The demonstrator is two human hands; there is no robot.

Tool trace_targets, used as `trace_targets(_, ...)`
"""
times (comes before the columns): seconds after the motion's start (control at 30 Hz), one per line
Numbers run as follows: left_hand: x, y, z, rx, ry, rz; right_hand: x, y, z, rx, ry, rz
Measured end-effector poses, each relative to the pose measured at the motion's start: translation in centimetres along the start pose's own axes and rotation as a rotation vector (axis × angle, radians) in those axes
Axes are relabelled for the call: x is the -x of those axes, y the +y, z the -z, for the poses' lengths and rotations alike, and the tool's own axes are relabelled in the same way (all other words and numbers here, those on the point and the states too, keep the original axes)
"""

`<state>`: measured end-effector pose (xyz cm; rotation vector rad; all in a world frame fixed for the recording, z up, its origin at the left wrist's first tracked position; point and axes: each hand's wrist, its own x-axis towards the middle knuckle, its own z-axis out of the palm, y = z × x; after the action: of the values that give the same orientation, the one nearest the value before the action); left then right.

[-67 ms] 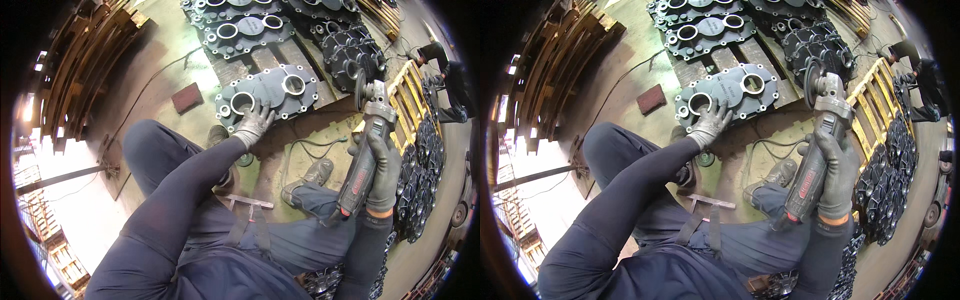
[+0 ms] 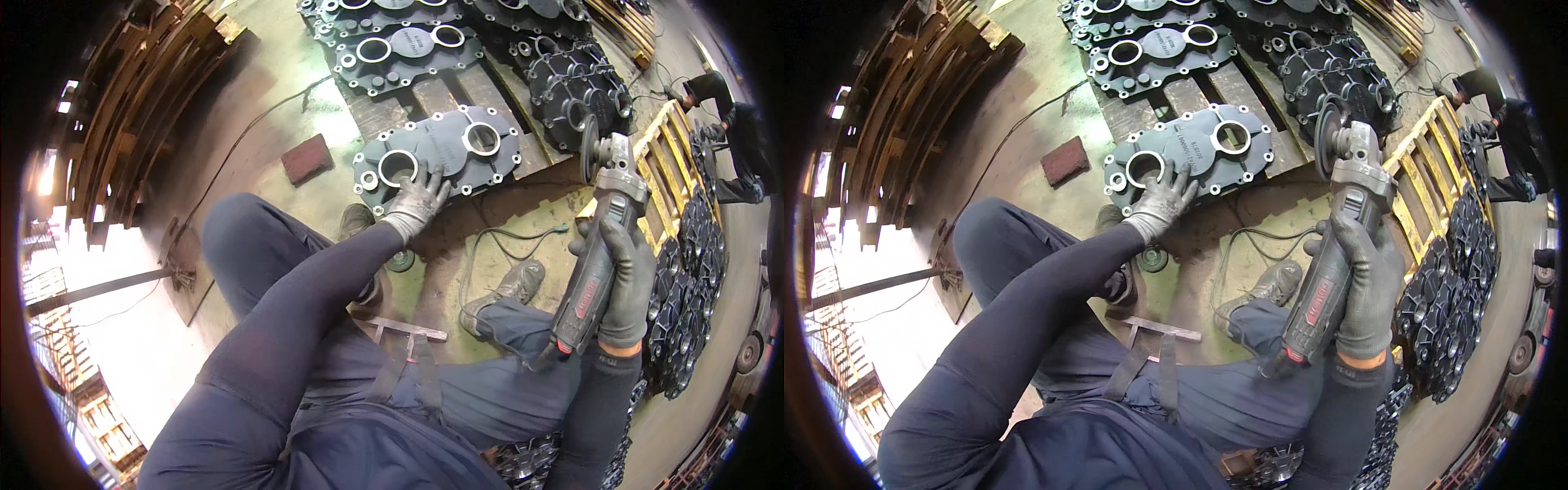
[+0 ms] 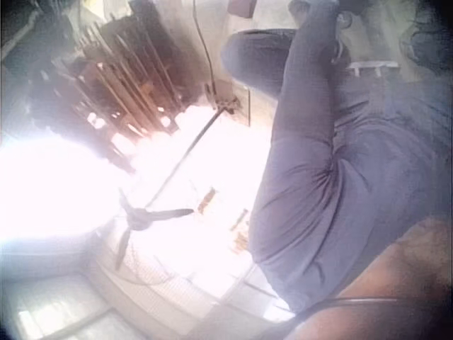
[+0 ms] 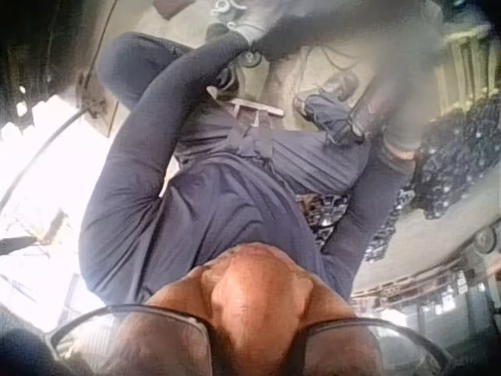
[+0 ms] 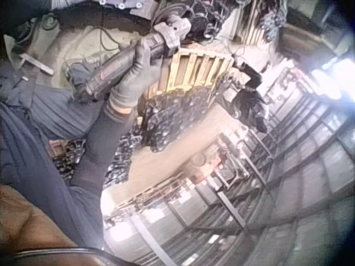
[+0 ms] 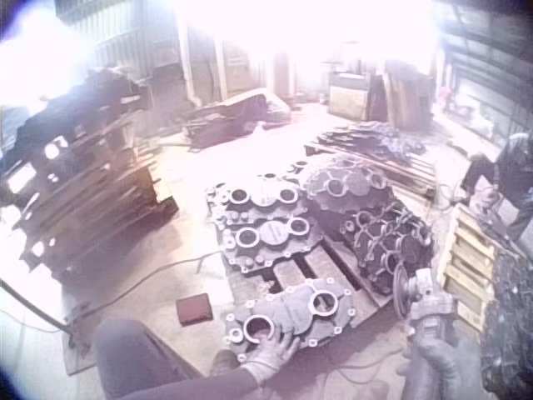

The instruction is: The person sits on the floor and uses an angle grinder to smooth the edges of metal engine parts. They handle each part individually, grinding the edges and then placing it aside before picking up the next one.

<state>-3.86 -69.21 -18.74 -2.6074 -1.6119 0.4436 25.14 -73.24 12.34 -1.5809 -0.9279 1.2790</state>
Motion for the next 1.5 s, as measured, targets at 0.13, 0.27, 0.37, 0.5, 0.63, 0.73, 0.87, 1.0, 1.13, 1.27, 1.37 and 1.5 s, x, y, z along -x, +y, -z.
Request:
trace_targets(0.13,0.3,0.2,0.2,-0.023,0.023,0.005,0.0,0.1,-0.4,0.011,-0.001,-0.005)
trace_targets(0.27,1.0,-0.2,1.6,0.004,0.053,0.0,-0.1,-0.1,-0.5,0.025,0.0,0.018)
trace_targets(0.37,0.9,-0.7,5.0,0.166,0.017,0.004,0.0,-0.2,-0.5,-0.013,0.008,-0.004)
trace_targets(0.5,0.0,-5.0,14.4,0.636,-0.098,-0.036,0.0,-0.6,-0.5,-0.039,-0.015,-0.027)
trace_targets(0.63,-2.0,-11.9,16.8,1.158,-0.184,0.011,0.3,-1.0,-0.5,-0.029,-0.063,-0.015)
trace_targets(0.73,-2.2,-16.1,15.5,1.332,-0.159,0.059,-0.1,-0.7,-0.2,-0.02,-0.057,0.0)
trace_targets(0.87,-1.0,-19.0,13.2,1.148,-0.03,0.061,0.0,-0.7,-1.0,-0.029,-0.009,-0.01)
trace_targets(1.0,-1.0,-20.6,12.4,1.246,-0.097,0.336,-0.3,-0.8,-1.5,0.007,-0.012,-0.029)
trace_targets(1.13,-0.7,-22.1,11.1,1.035,0.016,0.451,-1.0,-0.3,-1.6,-0.006,-0.035,-0.032)
trace_targets(1.27,-0.3,-20.8,10.5,1.025,0.144,0.385,-1.1,-0.8,-2.3,0.0,-0.037,-0.033)
trace_targets(1.37,-0.1,-19.3,11.7,1.116,0.095,0.353,-1.2,-0.6,-1.8,0.038,-0.065,-0.103)
trace_targets(1.5,0.5,-19.5,14.2,1.273,0.004,0.254,-1.4,-0.4,-2.4,-0.019,-0.017,-0.109)
